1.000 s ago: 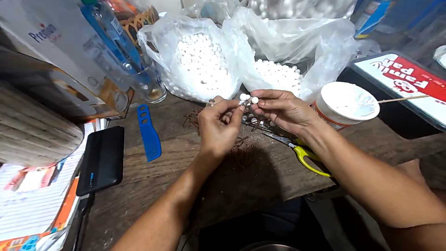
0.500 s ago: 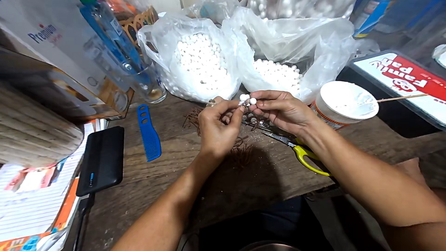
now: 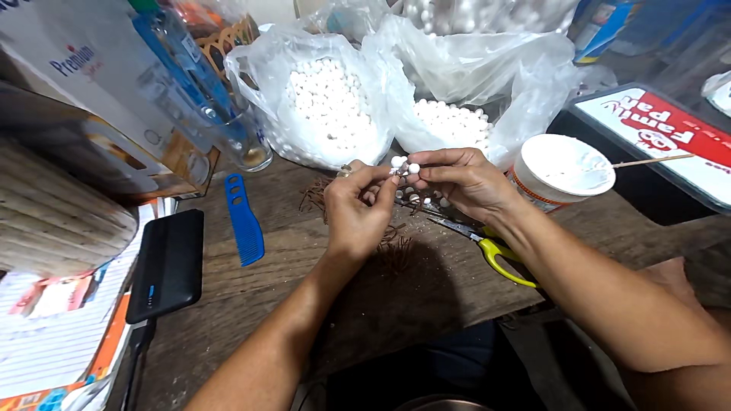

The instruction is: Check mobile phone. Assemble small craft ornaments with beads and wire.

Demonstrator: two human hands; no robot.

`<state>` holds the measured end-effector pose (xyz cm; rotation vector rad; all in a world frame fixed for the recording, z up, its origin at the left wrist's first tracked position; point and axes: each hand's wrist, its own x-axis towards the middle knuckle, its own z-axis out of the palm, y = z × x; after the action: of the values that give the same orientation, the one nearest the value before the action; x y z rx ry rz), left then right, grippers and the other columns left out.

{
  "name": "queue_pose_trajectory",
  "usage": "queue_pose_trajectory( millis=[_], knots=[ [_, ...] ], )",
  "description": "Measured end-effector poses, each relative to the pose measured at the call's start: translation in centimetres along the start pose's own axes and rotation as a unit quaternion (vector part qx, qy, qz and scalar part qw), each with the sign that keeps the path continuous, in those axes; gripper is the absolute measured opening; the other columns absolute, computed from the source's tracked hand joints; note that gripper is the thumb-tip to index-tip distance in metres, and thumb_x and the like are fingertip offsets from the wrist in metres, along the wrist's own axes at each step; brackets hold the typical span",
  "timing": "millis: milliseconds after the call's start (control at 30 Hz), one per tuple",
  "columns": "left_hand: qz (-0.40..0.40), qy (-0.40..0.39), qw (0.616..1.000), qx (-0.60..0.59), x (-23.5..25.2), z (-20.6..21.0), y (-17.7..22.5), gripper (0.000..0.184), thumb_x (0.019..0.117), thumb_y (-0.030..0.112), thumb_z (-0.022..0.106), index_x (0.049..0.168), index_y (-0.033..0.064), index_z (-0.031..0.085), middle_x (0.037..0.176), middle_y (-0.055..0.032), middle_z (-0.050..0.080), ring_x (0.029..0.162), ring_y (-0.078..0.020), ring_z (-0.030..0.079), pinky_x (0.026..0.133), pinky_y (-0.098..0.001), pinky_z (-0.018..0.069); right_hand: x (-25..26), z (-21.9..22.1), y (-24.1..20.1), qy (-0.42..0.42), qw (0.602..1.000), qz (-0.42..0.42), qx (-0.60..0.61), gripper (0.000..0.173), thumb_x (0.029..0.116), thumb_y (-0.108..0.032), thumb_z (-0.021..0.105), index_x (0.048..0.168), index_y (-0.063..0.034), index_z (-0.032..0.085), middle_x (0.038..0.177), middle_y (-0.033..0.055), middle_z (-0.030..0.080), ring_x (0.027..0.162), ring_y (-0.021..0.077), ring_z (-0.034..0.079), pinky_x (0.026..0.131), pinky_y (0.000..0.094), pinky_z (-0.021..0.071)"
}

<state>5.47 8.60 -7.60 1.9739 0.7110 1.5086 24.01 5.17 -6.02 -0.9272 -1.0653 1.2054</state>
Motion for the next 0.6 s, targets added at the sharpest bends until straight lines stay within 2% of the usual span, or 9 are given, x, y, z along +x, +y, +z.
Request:
queue_pose_trajectory(
  millis=[133,267,433,600],
  knots=[
    [-0.004,-0.002,1.0,-0.001,-0.02,0.04,0.01,0.006,0.0888,-0.002,0.068,0.091,-0.0043,0.073,0.079,-0.0017,0.06,0.064,0.0058,0.053,0.059,-0.0069,0.0453,0.0,0.07,0.03,0.01,1.0,-0.01,-0.012,0.03,0.0902,0.016,0.054,0.099,-0.0026,0.075,0.083,0.0011,0.075,0.07,0.0064,0.071,0.068,0.0211,0.0608],
    [-0.005,-0.004,1.0,0.0,-0.02,0.02,-0.04,0.006,0.0891,-0.002,0.068,0.091,-0.004,0.073,0.078,-0.0013,0.06,0.063,0.0055,0.052,0.058,-0.0074,0.0445,0.28,-0.01,0.08,0.013,1.0,-0.009,-0.009,0.029,0.0876,0.017,0.056,0.101,-0.0014,0.074,0.081,0.001,0.075,0.07,0.0063,0.071,0.068,0.0213,0.0604],
    [-0.005,-0.006,1.0,0.001,-0.06,0.02,0.03,0.006,0.0893,-0.002,0.067,0.091,-0.0038,0.073,0.078,-0.001,0.06,0.063,0.0057,0.052,0.058,-0.0075,0.0445,0.19,0.0,0.04,0.005,1.0,-0.013,-0.011,0.031,0.0899,0.015,0.052,0.103,-0.0001,0.075,0.086,0.0019,0.076,0.072,0.0071,0.072,0.071,0.0222,0.0613],
    [-0.006,-0.005,1.0,0.001,-0.08,0.04,0.07,0.005,0.0892,-0.002,0.068,0.09,-0.0036,0.073,0.077,-0.001,0.059,0.063,0.0054,0.052,0.057,-0.0075,0.0443,0.01,-0.08,0.09,0.004,1.0,-0.011,-0.005,0.031,0.0917,0.015,0.052,0.102,-0.0022,0.075,0.085,0.0017,0.075,0.073,0.0074,0.072,0.071,0.022,0.0615]
  ],
)
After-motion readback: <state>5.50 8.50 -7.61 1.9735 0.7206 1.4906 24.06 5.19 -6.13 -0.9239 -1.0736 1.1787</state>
